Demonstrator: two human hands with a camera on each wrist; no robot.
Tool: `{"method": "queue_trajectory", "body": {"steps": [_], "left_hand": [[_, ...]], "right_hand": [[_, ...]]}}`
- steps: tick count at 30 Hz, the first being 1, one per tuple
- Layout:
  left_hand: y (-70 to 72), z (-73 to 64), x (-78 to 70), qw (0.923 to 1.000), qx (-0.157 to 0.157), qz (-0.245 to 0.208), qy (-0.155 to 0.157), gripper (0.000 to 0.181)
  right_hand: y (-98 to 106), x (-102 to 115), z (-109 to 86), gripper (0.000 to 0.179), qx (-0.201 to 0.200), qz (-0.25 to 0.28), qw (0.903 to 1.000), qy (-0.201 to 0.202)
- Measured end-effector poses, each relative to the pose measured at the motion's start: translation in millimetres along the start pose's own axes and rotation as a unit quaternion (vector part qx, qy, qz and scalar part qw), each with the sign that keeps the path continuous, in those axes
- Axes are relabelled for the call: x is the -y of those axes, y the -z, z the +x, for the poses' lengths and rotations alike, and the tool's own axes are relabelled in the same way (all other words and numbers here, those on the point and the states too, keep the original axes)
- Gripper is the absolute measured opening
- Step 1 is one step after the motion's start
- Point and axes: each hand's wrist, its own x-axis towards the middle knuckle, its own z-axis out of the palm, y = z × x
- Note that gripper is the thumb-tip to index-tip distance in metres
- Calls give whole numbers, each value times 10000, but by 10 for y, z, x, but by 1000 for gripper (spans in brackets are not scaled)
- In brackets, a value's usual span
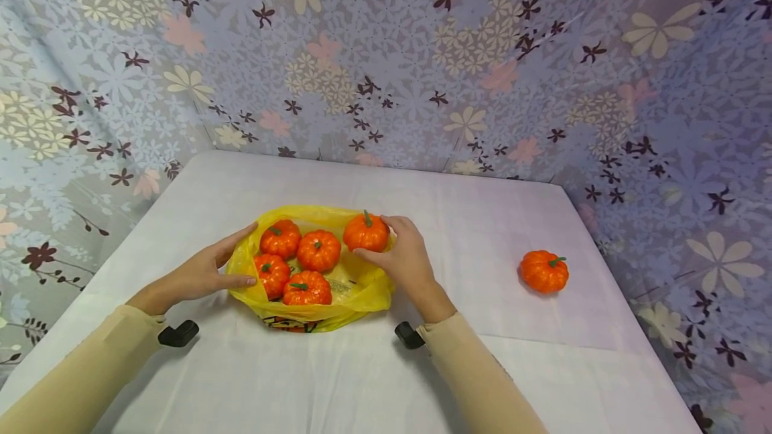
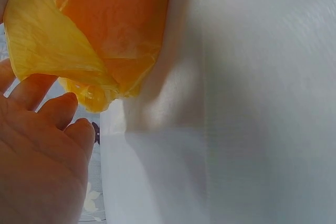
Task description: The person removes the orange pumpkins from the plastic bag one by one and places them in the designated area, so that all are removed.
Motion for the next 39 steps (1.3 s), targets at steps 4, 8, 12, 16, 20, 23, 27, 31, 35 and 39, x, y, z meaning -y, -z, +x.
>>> {"method": "queue_trajectory", "body": {"steps": [4, 8, 12, 16, 20, 23, 27, 31, 35, 39], "left_hand": [[-4, -3, 4, 10000, 17, 15, 3, 101], [-7, -8, -3, 10000, 36, 30, 12, 102], [-3, -14, -18, 10000, 12, 50, 57, 101], [3, -20, -25, 9999, -7, 17, 99, 101], [6, -16, -29, 9999, -8, -9, 130, 101], [5, -13, -36, 9999, 6, -21, 160, 101], [1, -15, -44, 9998, 25, -21, 170, 102], [-2, -11, -46, 9999, 21, 14, 156, 102], [-6, -4, -42, 9999, 23, -14, 140, 101], [-15, 0, -40, 9999, 16, -29, 126, 101]], "right_hand": [[70, -24, 11, 77, -63, 46, 10000, -13], [155, -66, 8, 76, -233, 106, 9997, 25], [256, -106, -3, 75, -443, 181, 9988, 30], [359, -162, -17, 75, -581, 247, 9980, -31], [477, -256, -51, 75, -780, 304, 9965, -78], [566, -348, -92, 75, -904, 304, 9953, -194], [671, -483, -154, 78, -979, 215, 9940, -438], [769, -635, -221, 81, -1069, 24, 9922, -638], [873, -769, -295, 83, -1147, -157, 9896, -857], [975, -880, -370, 83, -1234, -312, 9861, -1065]]}}
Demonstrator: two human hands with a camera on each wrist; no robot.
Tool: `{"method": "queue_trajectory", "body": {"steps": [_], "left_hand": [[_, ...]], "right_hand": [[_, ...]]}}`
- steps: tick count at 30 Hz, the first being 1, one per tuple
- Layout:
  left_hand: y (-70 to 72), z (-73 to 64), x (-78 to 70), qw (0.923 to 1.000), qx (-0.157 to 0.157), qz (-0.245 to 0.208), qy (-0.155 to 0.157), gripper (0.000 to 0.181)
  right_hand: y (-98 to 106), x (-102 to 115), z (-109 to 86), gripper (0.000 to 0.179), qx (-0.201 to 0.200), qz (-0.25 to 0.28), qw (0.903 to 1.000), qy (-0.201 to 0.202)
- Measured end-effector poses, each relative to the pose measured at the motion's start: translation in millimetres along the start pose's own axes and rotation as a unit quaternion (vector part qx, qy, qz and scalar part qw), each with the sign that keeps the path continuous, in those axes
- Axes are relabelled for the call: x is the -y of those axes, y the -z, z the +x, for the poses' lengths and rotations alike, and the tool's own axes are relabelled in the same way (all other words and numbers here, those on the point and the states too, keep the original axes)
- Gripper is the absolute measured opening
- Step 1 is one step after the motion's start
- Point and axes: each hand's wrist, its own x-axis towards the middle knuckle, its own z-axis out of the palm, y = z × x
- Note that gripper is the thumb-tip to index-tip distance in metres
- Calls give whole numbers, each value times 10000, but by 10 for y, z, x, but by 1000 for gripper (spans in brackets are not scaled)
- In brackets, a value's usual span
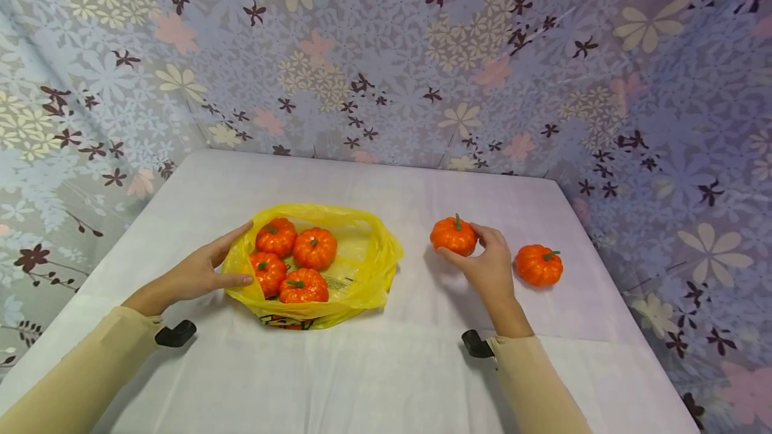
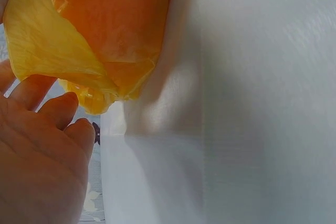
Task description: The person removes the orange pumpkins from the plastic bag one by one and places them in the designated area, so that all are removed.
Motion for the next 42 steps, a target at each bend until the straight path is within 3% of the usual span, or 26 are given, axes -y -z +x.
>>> {"method": "queue_trajectory", "body": {"steps": [14, 29, 42], "left_hand": [[-10, 18, 15, 10000, -18, -8, -92, 101], [-15, 8, 12, 10000, -3, -48, -79, 100], [-10, -3, 22, 9999, 14, -115, -79, 100]], "right_hand": [[299, -369, -93, 90, -3, -111, 9976, -688], [337, -429, -98, 92, 86, -611, 9945, -843], [338, -340, -73, 95, 603, -1282, 9834, -1132]]}}
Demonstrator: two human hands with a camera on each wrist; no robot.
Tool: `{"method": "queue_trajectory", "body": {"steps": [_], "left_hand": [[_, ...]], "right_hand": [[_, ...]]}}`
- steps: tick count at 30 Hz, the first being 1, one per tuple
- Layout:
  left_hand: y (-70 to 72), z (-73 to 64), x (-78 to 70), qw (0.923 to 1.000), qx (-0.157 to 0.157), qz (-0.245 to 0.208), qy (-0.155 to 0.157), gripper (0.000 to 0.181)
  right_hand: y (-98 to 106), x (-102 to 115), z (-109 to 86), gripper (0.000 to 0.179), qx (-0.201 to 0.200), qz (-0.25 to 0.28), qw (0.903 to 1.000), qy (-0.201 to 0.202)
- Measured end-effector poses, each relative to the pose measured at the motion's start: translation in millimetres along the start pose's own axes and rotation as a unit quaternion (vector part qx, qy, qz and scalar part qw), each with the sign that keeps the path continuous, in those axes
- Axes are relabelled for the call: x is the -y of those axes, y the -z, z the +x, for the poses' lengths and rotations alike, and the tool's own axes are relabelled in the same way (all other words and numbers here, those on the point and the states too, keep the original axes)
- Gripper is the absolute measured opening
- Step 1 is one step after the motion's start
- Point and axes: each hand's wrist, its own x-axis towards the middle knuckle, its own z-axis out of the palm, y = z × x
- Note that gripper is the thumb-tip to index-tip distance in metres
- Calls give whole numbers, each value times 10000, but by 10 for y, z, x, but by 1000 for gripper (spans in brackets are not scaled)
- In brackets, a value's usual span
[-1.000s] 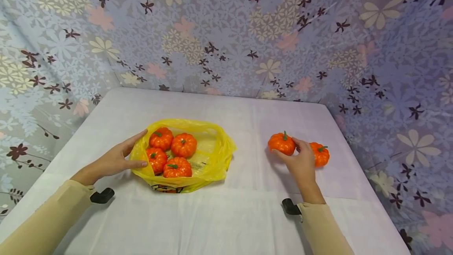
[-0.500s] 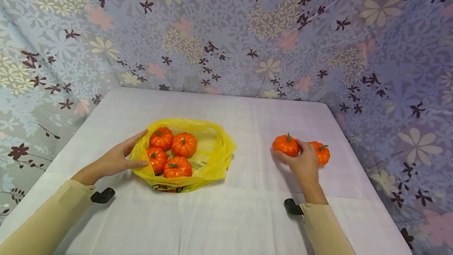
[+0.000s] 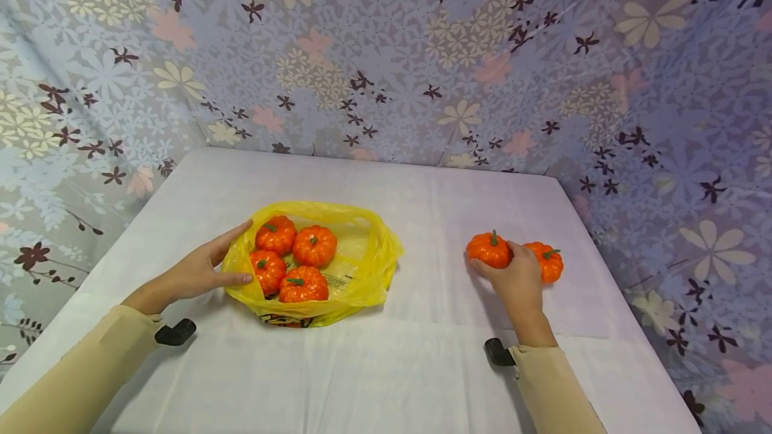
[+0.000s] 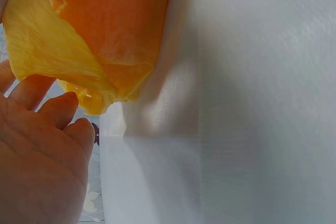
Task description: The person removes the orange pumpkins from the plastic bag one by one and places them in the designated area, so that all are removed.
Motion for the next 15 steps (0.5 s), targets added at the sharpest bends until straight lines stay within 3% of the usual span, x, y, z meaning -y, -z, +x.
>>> {"method": "queue_trajectory", "body": {"steps": [7, 15], "left_hand": [[-3, 10, -6, 10000, 33, 7, -2, 100], [12, 12, -20, 10000, 58, -6, -26, 101]], "right_hand": [[5, 5, -19, 99, -22, -71, 9999, 121], [81, 133, -39, 100, -615, 113, 9945, 845]]}}
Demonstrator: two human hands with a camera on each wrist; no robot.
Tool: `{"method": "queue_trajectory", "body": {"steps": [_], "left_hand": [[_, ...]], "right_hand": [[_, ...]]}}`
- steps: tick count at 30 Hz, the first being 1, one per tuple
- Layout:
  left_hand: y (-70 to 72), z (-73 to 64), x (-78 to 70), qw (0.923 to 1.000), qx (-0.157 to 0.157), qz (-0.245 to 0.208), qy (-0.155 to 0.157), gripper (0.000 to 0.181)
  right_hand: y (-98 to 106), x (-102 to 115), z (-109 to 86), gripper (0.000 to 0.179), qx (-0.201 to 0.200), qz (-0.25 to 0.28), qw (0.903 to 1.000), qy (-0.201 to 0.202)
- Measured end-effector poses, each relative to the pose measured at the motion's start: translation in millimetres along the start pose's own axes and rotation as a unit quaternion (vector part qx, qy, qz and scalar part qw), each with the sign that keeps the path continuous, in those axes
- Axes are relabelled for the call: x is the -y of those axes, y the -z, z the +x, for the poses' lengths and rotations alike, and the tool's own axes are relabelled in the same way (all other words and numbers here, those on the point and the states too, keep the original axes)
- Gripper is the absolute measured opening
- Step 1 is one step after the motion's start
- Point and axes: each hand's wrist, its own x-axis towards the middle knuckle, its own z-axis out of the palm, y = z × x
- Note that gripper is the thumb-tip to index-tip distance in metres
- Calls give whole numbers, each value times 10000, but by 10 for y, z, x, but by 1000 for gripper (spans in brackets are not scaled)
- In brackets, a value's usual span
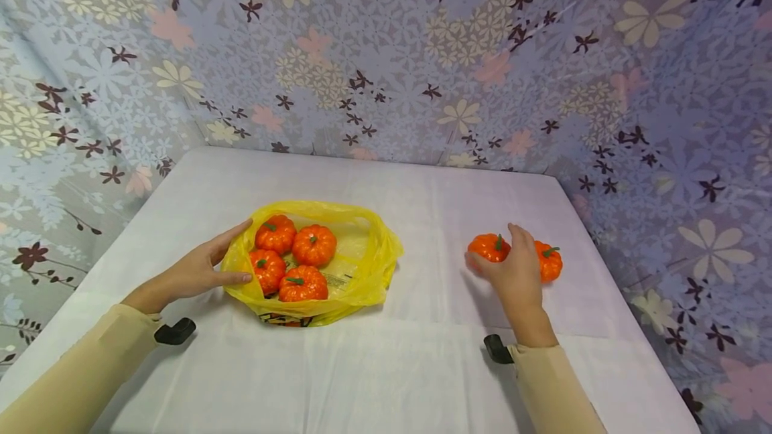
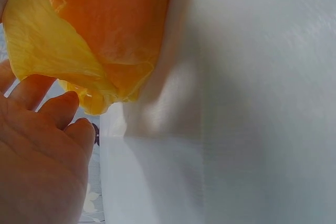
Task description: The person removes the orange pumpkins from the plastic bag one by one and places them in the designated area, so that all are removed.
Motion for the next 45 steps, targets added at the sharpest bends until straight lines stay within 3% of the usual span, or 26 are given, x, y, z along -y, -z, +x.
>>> {"method": "queue_trajectory", "body": {"steps": [7, 18, 37, 45], "left_hand": [[18, -19, -5, 10000, -7, 76, 41, 101], [10, -21, 2, 10000, -21, 32, -11, 100], [-7, -25, 11, 9999, -49, 81, 40, 101], [-2, -12, 3, 10000, -25, 31, 32, 101]], "right_hand": [[50, 186, 6, 104, -92, 137, 9998, 78], [-9, 348, -9, 97, -479, 466, 9955, 665], [-248, 509, -28, 103, -92, 885, 9918, 923], [-376, 608, -34, 102, 392, 1069, 9890, 942]]}}
